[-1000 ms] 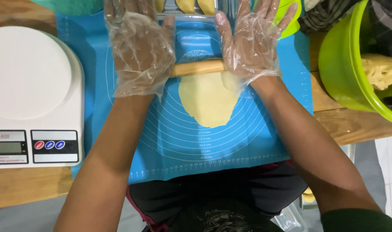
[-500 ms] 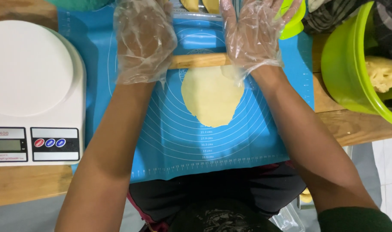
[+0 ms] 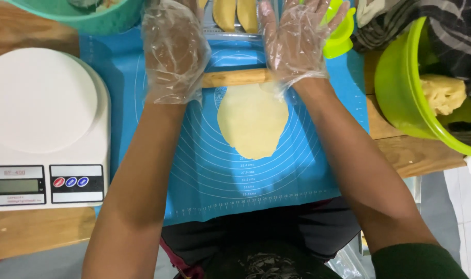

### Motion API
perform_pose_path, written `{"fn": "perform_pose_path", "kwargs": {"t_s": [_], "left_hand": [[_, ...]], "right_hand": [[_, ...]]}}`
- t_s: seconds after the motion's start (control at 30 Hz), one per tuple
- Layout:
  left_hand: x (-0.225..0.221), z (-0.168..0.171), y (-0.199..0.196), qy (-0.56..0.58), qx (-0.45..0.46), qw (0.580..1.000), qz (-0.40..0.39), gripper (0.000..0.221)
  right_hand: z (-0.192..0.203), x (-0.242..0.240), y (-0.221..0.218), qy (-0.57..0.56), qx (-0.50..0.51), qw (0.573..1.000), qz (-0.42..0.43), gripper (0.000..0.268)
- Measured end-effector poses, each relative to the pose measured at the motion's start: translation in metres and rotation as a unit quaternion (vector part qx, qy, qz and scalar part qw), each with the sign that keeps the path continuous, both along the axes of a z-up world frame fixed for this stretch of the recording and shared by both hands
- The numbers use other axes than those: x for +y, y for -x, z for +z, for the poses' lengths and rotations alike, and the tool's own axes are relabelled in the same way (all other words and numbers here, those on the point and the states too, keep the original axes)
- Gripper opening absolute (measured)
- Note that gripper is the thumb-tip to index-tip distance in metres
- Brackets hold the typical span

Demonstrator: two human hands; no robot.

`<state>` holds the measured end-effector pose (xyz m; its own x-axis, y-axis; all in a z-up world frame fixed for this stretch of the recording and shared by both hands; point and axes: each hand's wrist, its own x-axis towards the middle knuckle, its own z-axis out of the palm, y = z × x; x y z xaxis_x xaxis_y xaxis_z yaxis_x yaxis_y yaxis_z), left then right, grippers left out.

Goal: Rolling out dough, adding filling, and using a mold to shape and seal pastries on a silicone mat.

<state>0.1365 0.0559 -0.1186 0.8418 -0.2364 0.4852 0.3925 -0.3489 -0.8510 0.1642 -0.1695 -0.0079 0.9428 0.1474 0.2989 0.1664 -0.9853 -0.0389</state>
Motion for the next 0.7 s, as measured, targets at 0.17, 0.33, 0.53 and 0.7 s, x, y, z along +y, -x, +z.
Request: {"fn": "perform_pose_path", "kwargs": {"t_s": [0.17,0.33,0.53,0.7], "left_hand": [[-0.004,0.035,0.002,0.271,0.042,0.944,-0.186,0.053],[-0.001,0.031,-0.008,0.264,-0.084,0.929,-0.245,0.047],[-0.002,0.112,0.070,0.309,-0.044,0.853,-0.419,0.042],[0.000,0.137,0.094,0.531,0.320,0.692,-0.370,0.041]], "right_hand": [[-0.017,-0.002,-0.016,0.012,-0.063,0.998,-0.016,0.078],[-0.066,-0.046,-0.036,0.254,-0.393,0.869,0.161,0.079],[-0.057,-0.067,-0.020,0.092,-0.278,0.930,0.221,0.067],[0.052,-0.039,0.071,-0.202,-0.082,0.918,0.331,0.046]]}}
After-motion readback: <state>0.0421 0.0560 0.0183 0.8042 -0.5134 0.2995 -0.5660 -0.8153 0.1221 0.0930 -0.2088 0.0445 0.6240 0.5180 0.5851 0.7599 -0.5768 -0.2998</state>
